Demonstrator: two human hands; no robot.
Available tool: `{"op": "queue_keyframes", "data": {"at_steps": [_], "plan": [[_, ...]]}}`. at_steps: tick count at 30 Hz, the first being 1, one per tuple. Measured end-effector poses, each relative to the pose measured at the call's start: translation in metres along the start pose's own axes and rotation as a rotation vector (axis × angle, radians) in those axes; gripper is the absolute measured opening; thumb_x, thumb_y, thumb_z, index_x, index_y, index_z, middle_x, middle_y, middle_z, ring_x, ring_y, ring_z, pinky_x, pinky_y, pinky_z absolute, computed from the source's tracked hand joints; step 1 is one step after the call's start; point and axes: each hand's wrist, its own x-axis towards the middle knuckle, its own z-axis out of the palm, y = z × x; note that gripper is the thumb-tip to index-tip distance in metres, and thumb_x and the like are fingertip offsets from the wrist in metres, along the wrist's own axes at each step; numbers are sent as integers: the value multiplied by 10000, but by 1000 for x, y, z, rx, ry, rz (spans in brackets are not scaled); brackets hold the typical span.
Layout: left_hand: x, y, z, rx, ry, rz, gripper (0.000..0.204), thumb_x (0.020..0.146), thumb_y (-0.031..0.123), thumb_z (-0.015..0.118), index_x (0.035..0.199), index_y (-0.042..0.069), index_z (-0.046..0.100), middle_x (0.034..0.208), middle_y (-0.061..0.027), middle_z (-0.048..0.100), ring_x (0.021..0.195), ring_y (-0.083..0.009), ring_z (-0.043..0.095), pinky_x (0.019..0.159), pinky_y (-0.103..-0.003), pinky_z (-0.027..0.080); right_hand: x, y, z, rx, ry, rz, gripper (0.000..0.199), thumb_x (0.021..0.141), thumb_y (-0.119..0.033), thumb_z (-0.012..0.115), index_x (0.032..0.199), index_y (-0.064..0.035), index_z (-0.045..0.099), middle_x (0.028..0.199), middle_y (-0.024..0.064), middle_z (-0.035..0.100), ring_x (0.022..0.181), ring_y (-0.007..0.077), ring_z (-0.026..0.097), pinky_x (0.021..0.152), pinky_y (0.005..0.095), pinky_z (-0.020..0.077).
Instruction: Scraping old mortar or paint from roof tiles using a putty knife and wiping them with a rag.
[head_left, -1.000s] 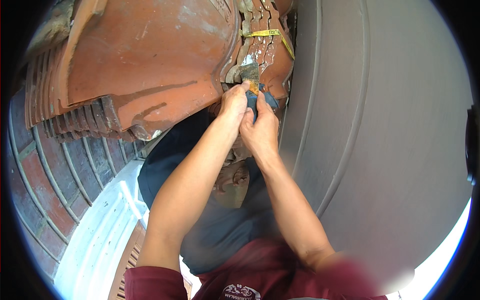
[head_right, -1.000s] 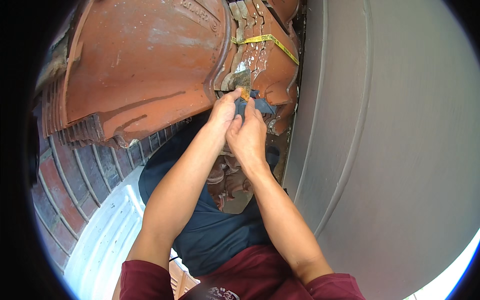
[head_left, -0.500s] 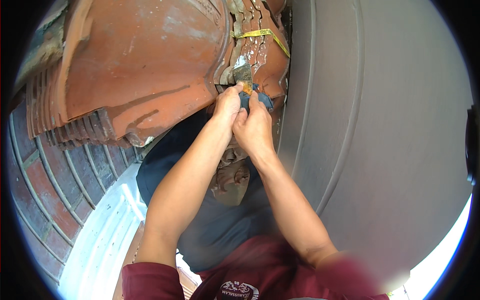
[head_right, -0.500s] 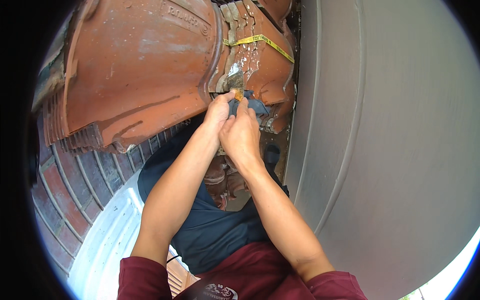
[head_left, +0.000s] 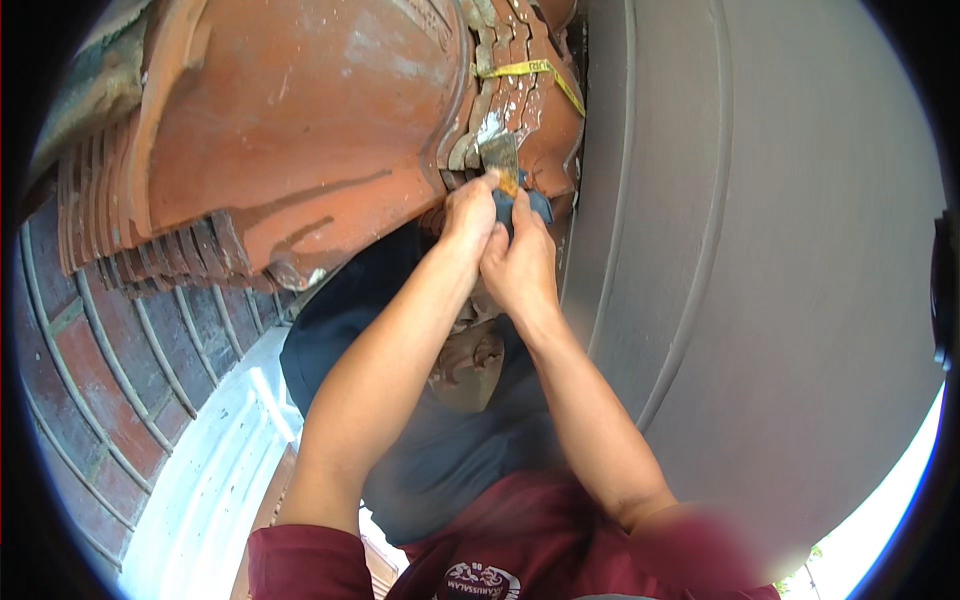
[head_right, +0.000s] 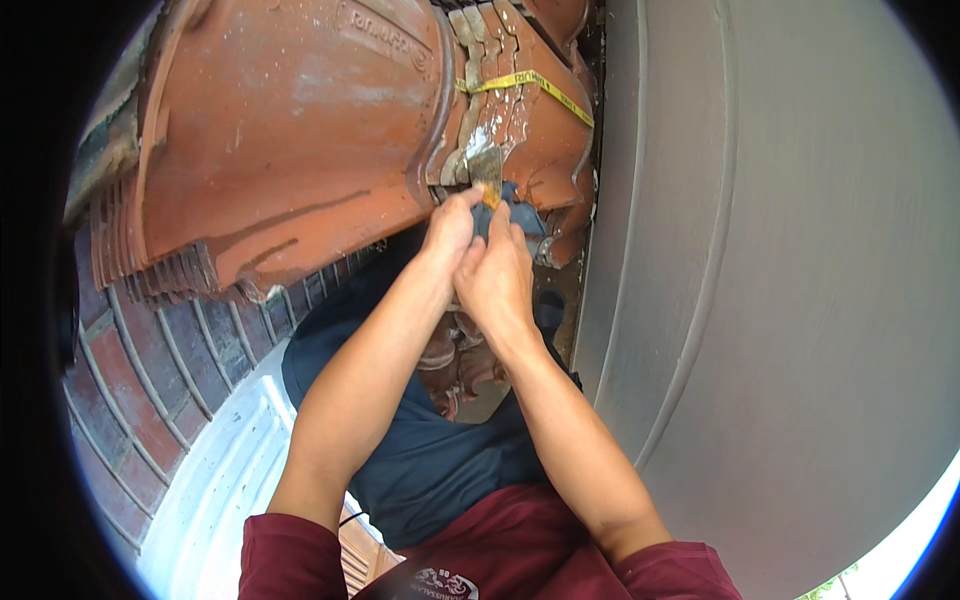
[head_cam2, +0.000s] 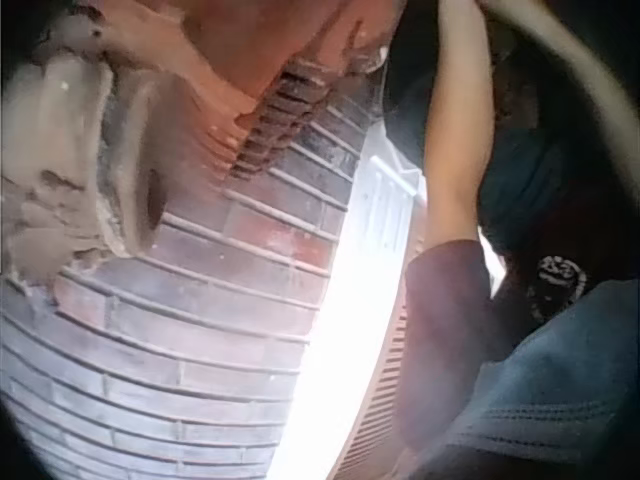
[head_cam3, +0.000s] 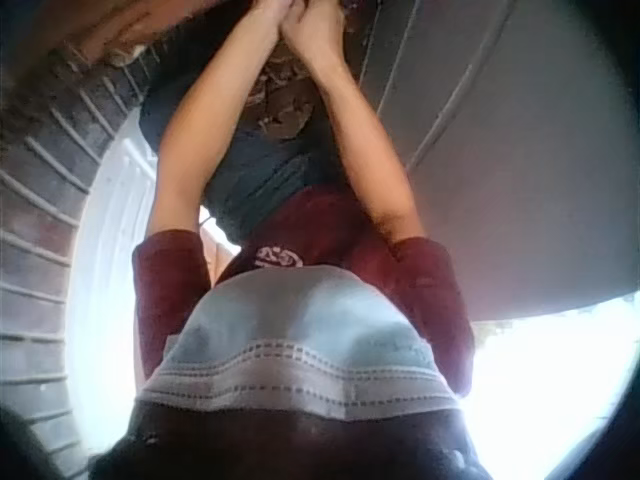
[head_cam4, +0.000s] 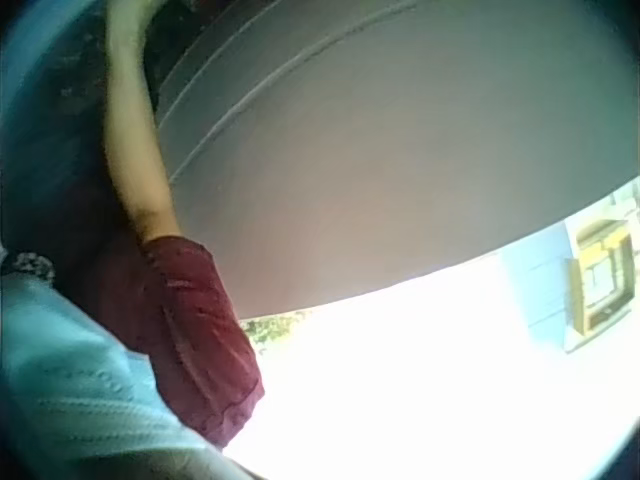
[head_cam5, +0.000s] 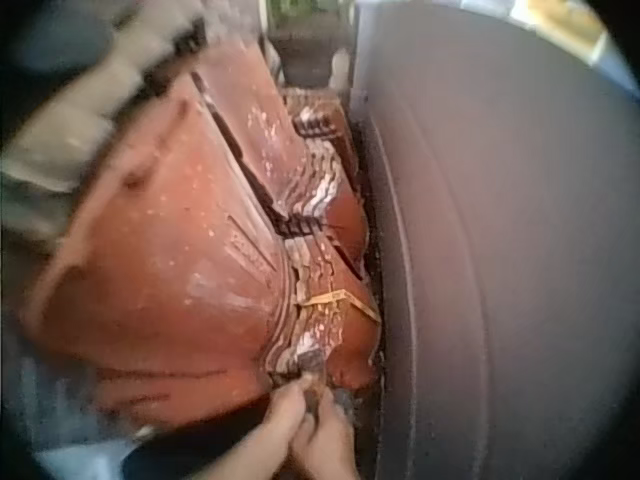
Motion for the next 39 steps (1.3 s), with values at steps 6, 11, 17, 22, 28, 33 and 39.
{"op": "queue_keyframes", "data": {"at_steps": [6,11,17,22,28,33,39], "plan": [[-16,1,2,-12,104,30,318,948,283,584,950,-10,706,879,-81,673,767,-151,602,671,-313,487,-3,-6,-9,16,-51,49,553,871,-56,530,1368,165,427,1240,369,563,1157,471,576,1021,450,445],[-23,14,2,-6,73,-63,396,942,326,590,1124,-17,664,1111,-153,653,992,-203,592,843,-335,481,5,-4,-4,-21,-76,5,601,860,-71,520,1398,160,384,1124,344,577,1032,476,606,902,491,495],[-3,-3,-3,-96,112,-10,360,919,304,639,1032,-33,694,1024,-129,672,835,-200,613,742,-348,501,-2,-9,-5,-57,-79,23,588,865,-70,511,1391,162,386,1121,341,572,1033,476,600,912,503,487],[-7,-5,-2,39,135,38,380,923,306,635,1071,-40,688,1037,-151,669,843,-191,616,710,-339,506,-5,-7,-5,-43,-77,29,576,875,-70,507,1390,157,388,1130,344,569,1027,482,599,911,505,482],[9,-9,-11,-192,18,-98,393,919,290,645,1063,-73,687,1047,-154,674,852,-199,613,745,-342,496,1,-12,1,-39,-72,57,586,878,-85,511,1398,154,384,1130,328,574,1050,466,596,913,499,483],[-18,2,4,-24,156,3,375,926,280,626,1073,-60,687,1037,-145,672,877,-192,611,766,-337,491,-8,-8,-7,-65,-86,59,582,879,-75,506,1400,154,382,1142,332,566,1063,467,590,919,497,481],[9,-14,-12,23,125,53,387,921,291,638,1058,-66,698,1032,-145,672,913,-190,601,808,-334,484,-5,-10,-1,-32,-109,57,599,870,-78,515,1402,159,375,1148,338,564,1063,472,591,932,496,477]]}}
